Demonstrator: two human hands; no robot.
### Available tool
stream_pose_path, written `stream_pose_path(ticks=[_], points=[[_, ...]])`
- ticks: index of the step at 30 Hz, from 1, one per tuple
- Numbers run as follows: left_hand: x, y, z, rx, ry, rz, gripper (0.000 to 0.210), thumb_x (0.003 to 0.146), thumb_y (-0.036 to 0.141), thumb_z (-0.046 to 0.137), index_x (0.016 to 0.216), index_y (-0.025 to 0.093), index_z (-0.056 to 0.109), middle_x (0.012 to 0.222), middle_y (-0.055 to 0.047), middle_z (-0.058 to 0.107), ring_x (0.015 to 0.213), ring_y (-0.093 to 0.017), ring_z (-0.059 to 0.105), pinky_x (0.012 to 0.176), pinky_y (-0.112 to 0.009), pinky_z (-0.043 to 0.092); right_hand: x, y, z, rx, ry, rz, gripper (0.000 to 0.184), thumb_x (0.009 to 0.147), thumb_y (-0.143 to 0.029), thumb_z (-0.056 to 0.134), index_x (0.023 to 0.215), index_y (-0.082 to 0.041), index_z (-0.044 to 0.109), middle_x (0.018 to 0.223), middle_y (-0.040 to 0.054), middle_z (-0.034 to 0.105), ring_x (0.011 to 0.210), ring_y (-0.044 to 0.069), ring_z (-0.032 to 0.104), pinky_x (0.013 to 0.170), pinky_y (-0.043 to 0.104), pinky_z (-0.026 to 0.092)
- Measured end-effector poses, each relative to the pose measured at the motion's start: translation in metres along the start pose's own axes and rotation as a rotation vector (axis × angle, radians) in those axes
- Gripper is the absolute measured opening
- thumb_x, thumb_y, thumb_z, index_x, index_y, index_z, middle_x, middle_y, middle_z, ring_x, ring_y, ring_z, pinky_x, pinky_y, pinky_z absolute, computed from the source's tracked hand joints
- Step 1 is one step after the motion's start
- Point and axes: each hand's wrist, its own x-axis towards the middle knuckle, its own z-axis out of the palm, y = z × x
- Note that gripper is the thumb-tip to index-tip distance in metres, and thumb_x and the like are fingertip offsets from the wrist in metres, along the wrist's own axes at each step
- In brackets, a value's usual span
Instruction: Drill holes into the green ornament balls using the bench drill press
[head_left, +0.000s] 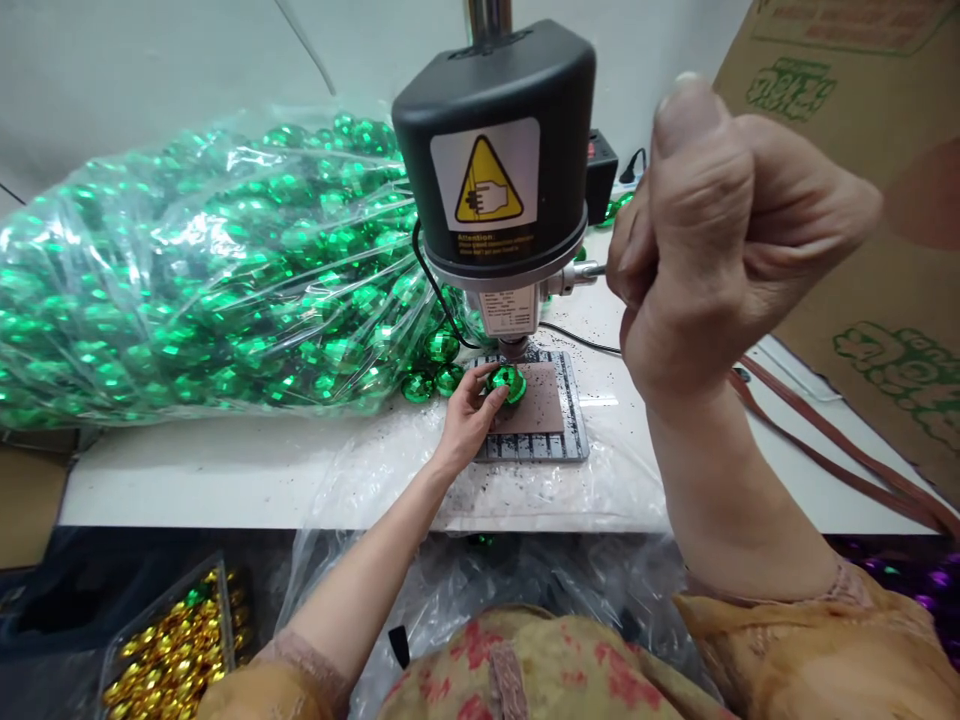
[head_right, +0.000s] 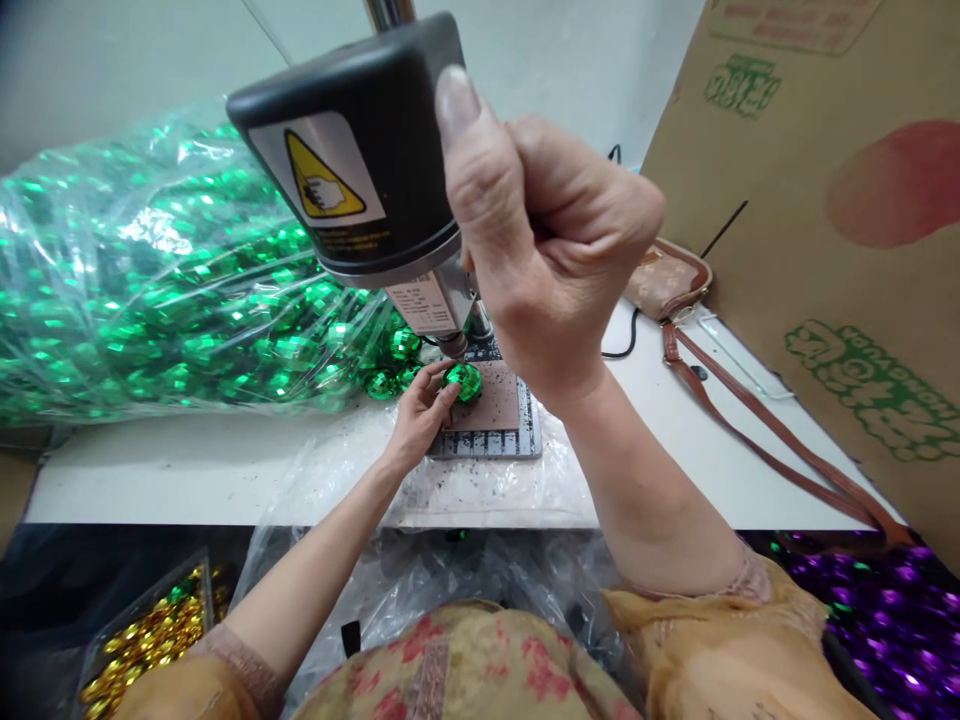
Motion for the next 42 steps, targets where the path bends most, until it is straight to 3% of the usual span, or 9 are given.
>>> stream_pose_path(ticks=[6,14,18,21,26,31,42], points=[[0.000,-0.004,0.003,0.062,0.008,0.052,0.050,0.082,0.052,0.071,0.121,0.021,0.062,0.113,-0.007,0.072,0.093,-0.017,0.067,0.079,-0.027,0.054,0.000,0.002,0.001,0.044,-0.002,-0.018,0.048,0.086,-0.037,0.064,0.051,-0.019,0.036,0.047,-0.0053,0.033,0.045,0.002,0.030,0.050,0.026,0.023],[-0.007,0.004,0.011,0.518,0.028,0.127,0.040,0.087,0.043,0.069,0.122,0.025,0.064,0.097,0.001,0.073,0.069,-0.012,0.059,0.065,-0.024,0.046,0.001,-0.001,0.002,-0.023,0.012,-0.003,0.051,0.085,-0.040,0.063,0.049,-0.017,0.035,0.046,-0.0051,0.032,0.047,0.001,0.029,0.054,0.023,0.022],[-0.005,0.004,0.011,0.695,0.054,0.284,0.036,0.087,0.034,0.071,0.121,0.022,0.064,0.115,-0.005,0.072,0.095,-0.020,0.062,0.087,-0.033,0.049,0.001,0.000,0.000,-0.028,-0.006,-0.010,0.052,0.087,-0.041,0.063,0.050,-0.016,0.034,0.047,-0.0049,0.034,0.048,0.001,0.031,0.053,0.022,0.024],[-0.004,0.000,0.009,0.668,0.026,0.352,0.042,0.085,0.030,0.074,0.124,0.022,0.061,0.124,-0.007,0.070,0.110,-0.023,0.061,0.097,-0.037,0.048,0.000,0.002,-0.001,-0.029,-0.012,-0.020,0.050,0.088,-0.037,0.062,0.051,-0.016,0.036,0.047,-0.0052,0.035,0.048,0.001,0.033,0.053,0.023,0.025],[-0.003,-0.006,0.008,0.589,0.014,0.357,0.043,0.084,0.030,0.075,0.124,0.023,0.061,0.123,-0.008,0.069,0.113,-0.023,0.063,0.097,-0.036,0.050,-0.007,0.008,-0.005,0.036,-0.004,-0.097,0.045,0.091,-0.014,0.055,0.051,-0.017,0.035,0.048,-0.0055,0.033,0.045,0.002,0.034,0.050,0.025,0.024],[-0.003,-0.008,0.007,0.559,0.009,0.360,0.044,0.085,0.031,0.075,0.126,0.023,0.060,0.124,-0.008,0.068,0.115,-0.023,0.062,0.098,-0.037,0.050,-0.020,0.014,-0.012,0.022,0.020,-0.117,0.046,0.089,-0.019,0.060,0.051,-0.018,0.034,0.046,-0.0052,0.028,0.041,0.005,0.032,0.047,0.028,0.020],[-0.004,-0.009,0.009,0.540,0.020,0.347,0.043,0.084,0.031,0.075,0.124,0.024,0.061,0.123,-0.008,0.068,0.114,-0.023,0.062,0.098,-0.037,0.050,-0.032,0.017,-0.018,-0.073,0.044,-0.112,0.050,0.090,-0.026,0.059,0.052,-0.018,0.028,0.046,-0.0051,0.032,0.041,0.006,0.040,0.051,0.029,0.037]])
